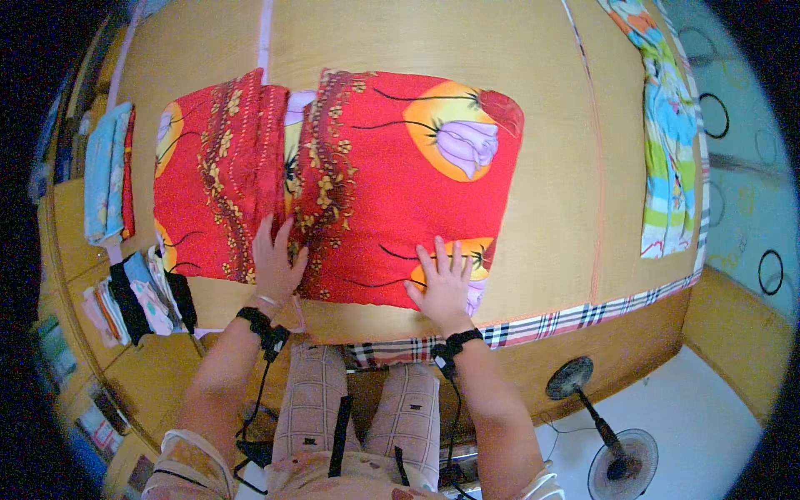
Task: The person folds a red floral duvet by hand on a bed and then folds a colorful Mickey Mouse patterned pillowcase.
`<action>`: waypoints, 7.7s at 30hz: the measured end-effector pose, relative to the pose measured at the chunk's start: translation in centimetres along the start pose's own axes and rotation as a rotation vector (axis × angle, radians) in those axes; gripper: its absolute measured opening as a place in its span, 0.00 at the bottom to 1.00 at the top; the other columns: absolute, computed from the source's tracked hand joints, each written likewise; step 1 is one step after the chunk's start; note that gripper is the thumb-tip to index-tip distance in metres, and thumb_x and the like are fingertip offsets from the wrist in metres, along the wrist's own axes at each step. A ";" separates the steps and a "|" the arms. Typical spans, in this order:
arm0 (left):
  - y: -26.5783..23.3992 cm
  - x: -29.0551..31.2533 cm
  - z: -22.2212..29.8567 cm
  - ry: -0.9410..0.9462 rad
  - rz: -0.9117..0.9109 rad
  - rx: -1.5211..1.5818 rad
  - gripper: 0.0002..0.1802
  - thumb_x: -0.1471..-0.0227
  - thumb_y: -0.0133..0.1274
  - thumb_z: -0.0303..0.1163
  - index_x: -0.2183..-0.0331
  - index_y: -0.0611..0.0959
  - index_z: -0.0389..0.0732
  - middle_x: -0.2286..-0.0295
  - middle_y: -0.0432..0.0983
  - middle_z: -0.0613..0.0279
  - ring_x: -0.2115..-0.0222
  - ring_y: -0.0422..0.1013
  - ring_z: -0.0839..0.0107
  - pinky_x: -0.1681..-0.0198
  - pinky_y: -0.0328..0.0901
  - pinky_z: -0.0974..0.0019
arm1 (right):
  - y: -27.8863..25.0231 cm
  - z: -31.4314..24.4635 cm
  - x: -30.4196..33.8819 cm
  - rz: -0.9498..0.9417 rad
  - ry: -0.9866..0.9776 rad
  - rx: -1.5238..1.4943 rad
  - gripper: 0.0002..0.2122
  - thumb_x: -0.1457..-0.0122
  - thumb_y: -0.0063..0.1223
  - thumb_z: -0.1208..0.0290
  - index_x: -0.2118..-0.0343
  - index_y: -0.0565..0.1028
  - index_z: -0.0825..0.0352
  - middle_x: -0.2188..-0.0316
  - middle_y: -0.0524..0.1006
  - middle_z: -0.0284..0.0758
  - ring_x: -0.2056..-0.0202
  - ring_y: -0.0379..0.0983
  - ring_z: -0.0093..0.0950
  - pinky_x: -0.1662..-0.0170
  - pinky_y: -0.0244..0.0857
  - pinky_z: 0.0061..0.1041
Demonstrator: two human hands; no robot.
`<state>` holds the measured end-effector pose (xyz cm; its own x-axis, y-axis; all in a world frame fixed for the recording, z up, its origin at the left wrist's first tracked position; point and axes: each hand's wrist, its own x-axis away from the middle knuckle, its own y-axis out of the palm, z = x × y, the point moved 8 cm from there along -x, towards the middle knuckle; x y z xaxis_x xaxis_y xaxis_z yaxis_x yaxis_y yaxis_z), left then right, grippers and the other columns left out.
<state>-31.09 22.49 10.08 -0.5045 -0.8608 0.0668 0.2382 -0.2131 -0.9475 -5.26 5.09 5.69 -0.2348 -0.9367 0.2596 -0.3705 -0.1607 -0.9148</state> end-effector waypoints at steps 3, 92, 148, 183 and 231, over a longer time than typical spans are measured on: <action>-1.1 -1.7 -3.0 -0.191 0.049 -0.142 0.41 0.51 0.59 0.39 0.38 0.61 0.47 0.40 0.51 0.42 0.39 0.49 0.40 0.39 0.47 0.39 | -1.7 -2.6 -1.7 0.137 0.007 -0.107 0.35 0.52 0.62 0.55 0.40 0.64 0.57 0.39 0.57 0.50 0.38 0.50 0.55 0.38 0.44 0.58; 3.1 -16.4 36.1 0.629 -0.354 -0.236 0.42 0.54 0.50 0.67 0.38 0.62 0.69 0.34 0.41 0.55 0.34 0.34 0.42 0.39 0.34 0.26 | -5.9 10.0 11.8 0.348 0.451 -0.236 0.30 0.42 0.53 0.74 0.39 0.56 0.76 0.43 0.63 0.56 0.42 0.61 0.47 0.39 0.56 0.37; -22.7 -2.2 -51.7 -0.677 0.042 0.295 0.39 0.45 0.51 0.49 0.37 0.60 0.48 0.38 0.49 0.39 0.37 0.48 0.41 0.36 0.51 0.52 | 13.0 -59.0 -32.0 -0.631 -0.080 -1.495 0.25 0.38 0.52 0.72 0.39 0.60 0.61 0.45 0.70 0.33 0.46 0.67 0.26 0.43 0.62 0.27; 25.7 -12.7 36.5 0.192 -0.650 0.109 0.41 0.48 0.53 0.47 0.36 0.57 0.50 0.36 0.45 0.44 0.37 0.43 0.38 0.37 0.45 0.39 | 2.2 30.5 -3.1 0.385 0.697 -0.620 0.21 0.47 0.55 0.70 0.51 0.68 0.72 0.65 0.73 0.47 0.60 0.70 0.42 0.55 0.66 0.38; 21.8 4.5 27.6 -0.146 -0.651 0.479 0.43 0.44 0.52 0.40 0.35 0.51 0.40 0.38 0.48 0.38 0.37 0.48 0.45 0.36 0.47 0.51 | 6.4 22.8 4.3 -0.186 0.610 -0.689 0.18 0.43 0.46 0.72 0.51 0.67 0.75 0.63 0.77 0.54 0.62 0.75 0.52 0.58 0.70 0.46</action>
<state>-5.25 1.23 -1.63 -0.5590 -0.5408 0.6285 0.2803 -0.8366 -0.4706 11.81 -7.04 -6.10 -0.4764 -0.5583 0.6792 -0.8542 0.1110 -0.5079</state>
